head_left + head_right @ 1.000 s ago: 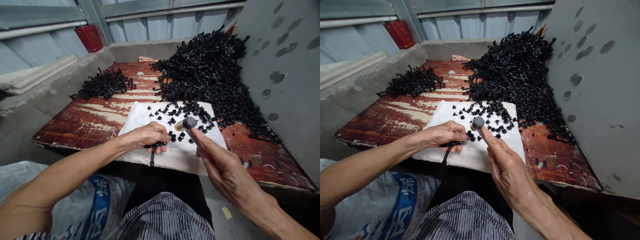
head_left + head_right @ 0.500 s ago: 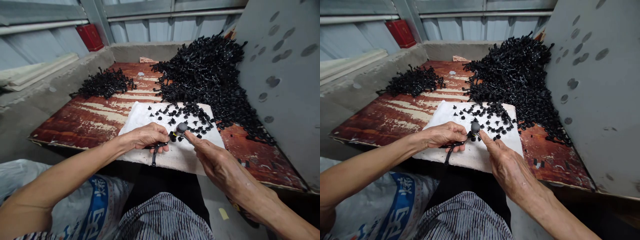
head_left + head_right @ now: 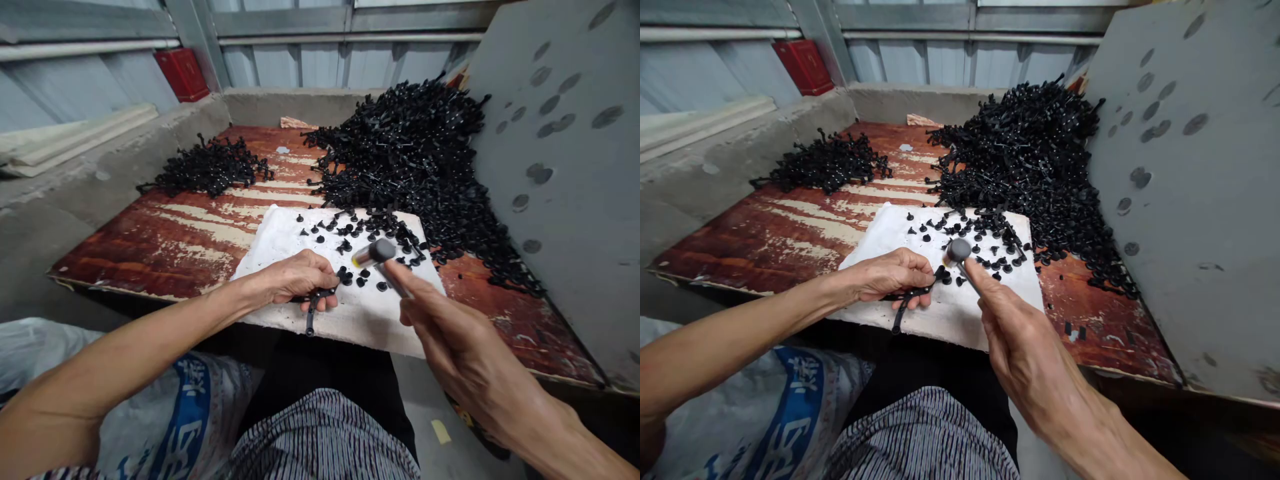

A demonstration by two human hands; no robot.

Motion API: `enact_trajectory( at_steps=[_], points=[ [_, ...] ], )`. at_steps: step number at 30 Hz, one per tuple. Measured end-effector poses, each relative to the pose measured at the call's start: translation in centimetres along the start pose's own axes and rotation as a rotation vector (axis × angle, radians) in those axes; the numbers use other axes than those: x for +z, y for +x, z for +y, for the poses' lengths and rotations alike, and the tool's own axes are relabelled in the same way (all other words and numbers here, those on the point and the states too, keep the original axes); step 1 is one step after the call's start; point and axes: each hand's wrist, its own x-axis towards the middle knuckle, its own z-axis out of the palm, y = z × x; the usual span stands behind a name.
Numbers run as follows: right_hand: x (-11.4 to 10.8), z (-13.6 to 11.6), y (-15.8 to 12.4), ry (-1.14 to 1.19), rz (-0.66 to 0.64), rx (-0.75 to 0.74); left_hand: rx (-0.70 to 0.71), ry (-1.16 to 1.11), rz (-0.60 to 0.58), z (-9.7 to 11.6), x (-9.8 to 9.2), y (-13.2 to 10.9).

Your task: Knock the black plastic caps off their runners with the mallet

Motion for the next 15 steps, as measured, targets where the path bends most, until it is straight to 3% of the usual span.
enact_trajectory(
  at_steps=[3,5,7,12,15],
  points=[
    [0.2,-0.1,0.1,-0.019,0.137,-0.025,-0.005,0.020,0.012,0.1,0.2,0.0],
    [0.6,0.2,0.2,-0.044,-0.024,-0.009,-0.015,0.039,0.031,0.3,0.5,-0.1],
    [0.8,0.5,0.4,-0.046,-0.096,0.035,-0.023,0.052,0.044,0.5,0.8,-0.3],
    [0.2,1.1,-0.4,-0.014,-0.020,0.044,-0.028,0.002,0.029,0.4,0.1,-1.0],
    [-0.1,1.7,-1.5,-0.035,0.014,0.098,0.054,-0.142,-0.006,-0.1,-1.0,-1.3]
  ],
)
